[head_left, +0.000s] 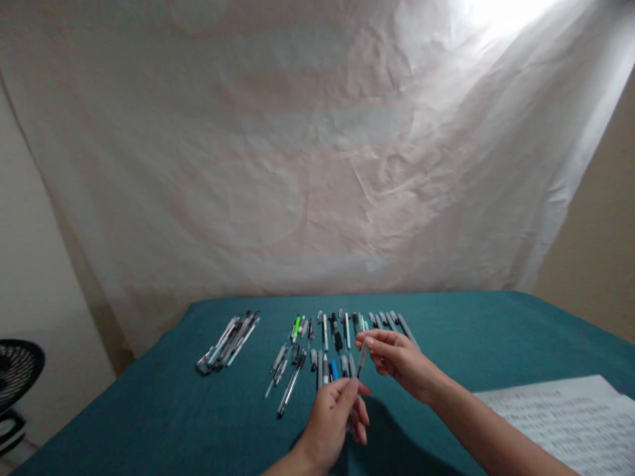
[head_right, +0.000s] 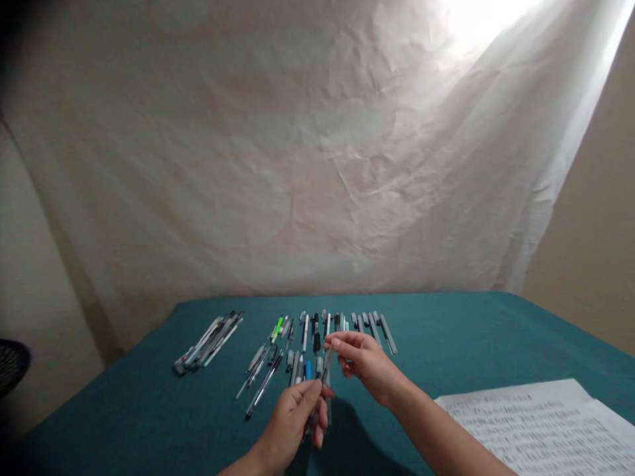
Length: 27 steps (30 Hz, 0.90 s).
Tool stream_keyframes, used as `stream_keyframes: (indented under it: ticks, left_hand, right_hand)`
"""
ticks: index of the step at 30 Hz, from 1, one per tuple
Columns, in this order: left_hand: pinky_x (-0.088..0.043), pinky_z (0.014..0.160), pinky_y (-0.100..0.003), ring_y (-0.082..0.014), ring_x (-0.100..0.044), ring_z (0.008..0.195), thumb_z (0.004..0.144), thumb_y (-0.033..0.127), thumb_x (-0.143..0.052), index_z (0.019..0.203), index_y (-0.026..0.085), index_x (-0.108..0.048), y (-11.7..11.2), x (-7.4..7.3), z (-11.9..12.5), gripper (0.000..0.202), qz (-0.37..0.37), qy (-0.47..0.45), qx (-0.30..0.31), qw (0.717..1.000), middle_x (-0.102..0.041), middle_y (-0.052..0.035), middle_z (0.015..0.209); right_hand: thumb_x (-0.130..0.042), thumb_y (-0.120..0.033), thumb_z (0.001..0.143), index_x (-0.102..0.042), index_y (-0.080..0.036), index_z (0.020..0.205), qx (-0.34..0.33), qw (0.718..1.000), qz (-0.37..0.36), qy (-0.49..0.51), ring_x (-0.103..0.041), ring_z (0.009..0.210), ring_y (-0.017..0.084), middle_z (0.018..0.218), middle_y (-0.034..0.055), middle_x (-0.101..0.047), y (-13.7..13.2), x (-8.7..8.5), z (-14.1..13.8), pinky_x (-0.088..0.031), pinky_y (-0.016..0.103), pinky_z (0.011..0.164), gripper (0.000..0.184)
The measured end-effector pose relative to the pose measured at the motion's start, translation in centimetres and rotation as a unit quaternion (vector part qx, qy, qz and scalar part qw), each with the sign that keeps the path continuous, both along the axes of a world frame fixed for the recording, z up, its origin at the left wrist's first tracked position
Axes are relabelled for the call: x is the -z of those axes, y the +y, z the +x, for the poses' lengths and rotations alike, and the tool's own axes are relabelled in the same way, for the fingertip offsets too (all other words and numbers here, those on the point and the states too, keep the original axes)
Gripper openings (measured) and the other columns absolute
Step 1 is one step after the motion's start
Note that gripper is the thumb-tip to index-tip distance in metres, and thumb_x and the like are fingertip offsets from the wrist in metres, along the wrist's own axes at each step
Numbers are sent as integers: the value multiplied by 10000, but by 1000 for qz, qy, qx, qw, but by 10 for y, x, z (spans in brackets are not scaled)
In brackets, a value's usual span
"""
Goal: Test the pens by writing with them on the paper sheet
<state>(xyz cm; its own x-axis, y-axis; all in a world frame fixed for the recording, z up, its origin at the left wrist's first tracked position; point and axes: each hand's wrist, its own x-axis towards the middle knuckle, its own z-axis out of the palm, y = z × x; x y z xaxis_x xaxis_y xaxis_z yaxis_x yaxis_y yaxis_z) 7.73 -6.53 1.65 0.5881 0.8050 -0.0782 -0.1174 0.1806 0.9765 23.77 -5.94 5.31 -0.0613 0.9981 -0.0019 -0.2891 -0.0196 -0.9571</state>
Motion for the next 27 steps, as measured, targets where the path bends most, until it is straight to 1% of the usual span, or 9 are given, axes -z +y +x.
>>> stream_keyframes:
  ticks: [2, 3, 5, 8, 12, 15, 18, 20, 27]
  left_hand:
    - [-299, 366, -171, -68, -472, 346, 759, 538, -420, 822, 113, -523, 0, 0, 0, 442, -12, 1, 3, 1000, -524, 20, 511]
    - [-296, 363, -170, -68, -470, 342, 758, 540, -420, 826, 112, -525, 0, 0, 0, 446, -15, 0, 4, 1000, -523, 20, 507]
    - [-294, 358, -169, -69, -470, 338, 761, 535, -419, 833, 109, -525, -1, 1, 0, 445, -14, -4, 7, 1000, -523, 19, 503]
    - [-296, 358, -168, -71, -478, 342, 769, 525, -415, 841, 109, -523, -1, 3, 1, 436, -4, -9, 17, 1000, -527, 17, 508]
    - [-301, 360, -165, -70, -482, 348, 767, 530, -415, 830, 116, -518, -2, 1, 0, 432, -4, -5, 17, 1000, -526, 19, 514]
    - [-300, 358, -161, -68, -483, 355, 770, 527, -412, 815, 118, -516, -1, -1, 0, 425, -7, -5, 23, 1000, -524, 18, 516]
    - [-301, 349, -161, -69, -477, 350, 760, 543, -414, 803, 119, -517, -2, 0, 0, 439, -16, -5, 42, 999, -521, 18, 511]
    - [-309, 347, -165, -69, -470, 344, 756, 550, -414, 805, 118, -520, -2, 1, 0, 447, -21, -5, 54, 998, -521, 18, 508]
    - [-318, 353, -169, -71, -480, 348, 762, 529, -422, 818, 115, -531, -1, 6, 0, 431, -2, 1, 41, 999, -532, 16, 516]
  right_hand:
    - [-645, -410, 664, -610, -160, 901, -15, 1000, -19, 21, -382, 461, 27, 931, 58, -599, -1, -1, -1, -302, 175, 409, 346]
    - [-629, -430, 673, -608, -165, 901, -13, 999, -24, 20, -386, 458, 29, 916, 53, -600, -1, 0, -2, -303, 177, 406, 351]
    - [-605, -470, 680, -599, -164, 847, 9, 1000, -26, -4, -391, 443, 39, 784, 27, -598, -1, 2, -3, -306, 181, 403, 348]
    - [-622, -488, 652, -542, -155, 685, 47, 997, -12, -64, -385, 419, 53, 534, -33, -503, 0, 5, -4, -308, 187, 410, 344]
    - [-646, -469, 635, -546, -141, 653, 55, 994, 12, -94, -371, 422, 53, 479, -50, -446, 0, 3, 0, -302, 189, 424, 344]
    - [-640, -453, 650, -607, -129, 716, 34, 996, 19, -77, -361, 439, 50, 530, -26, -493, 0, -3, 3, -294, 189, 427, 332]
    - [-660, -434, 635, -637, -146, 809, 28, 999, 6, -31, -368, 458, 45, 732, 30, -602, 1, -7, 8, -280, 188, 418, 338]
    - [-668, -416, 633, -642, -161, 860, 34, 999, -3, -3, -377, 467, 41, 854, 52, -620, 3, -8, 14, -273, 185, 414, 343]
    - [-662, -355, 666, -642, -170, 881, 63, 997, 3, 34, -396, 485, 43, 914, 60, -623, 7, -11, 32, -307, 182, 422, 284]
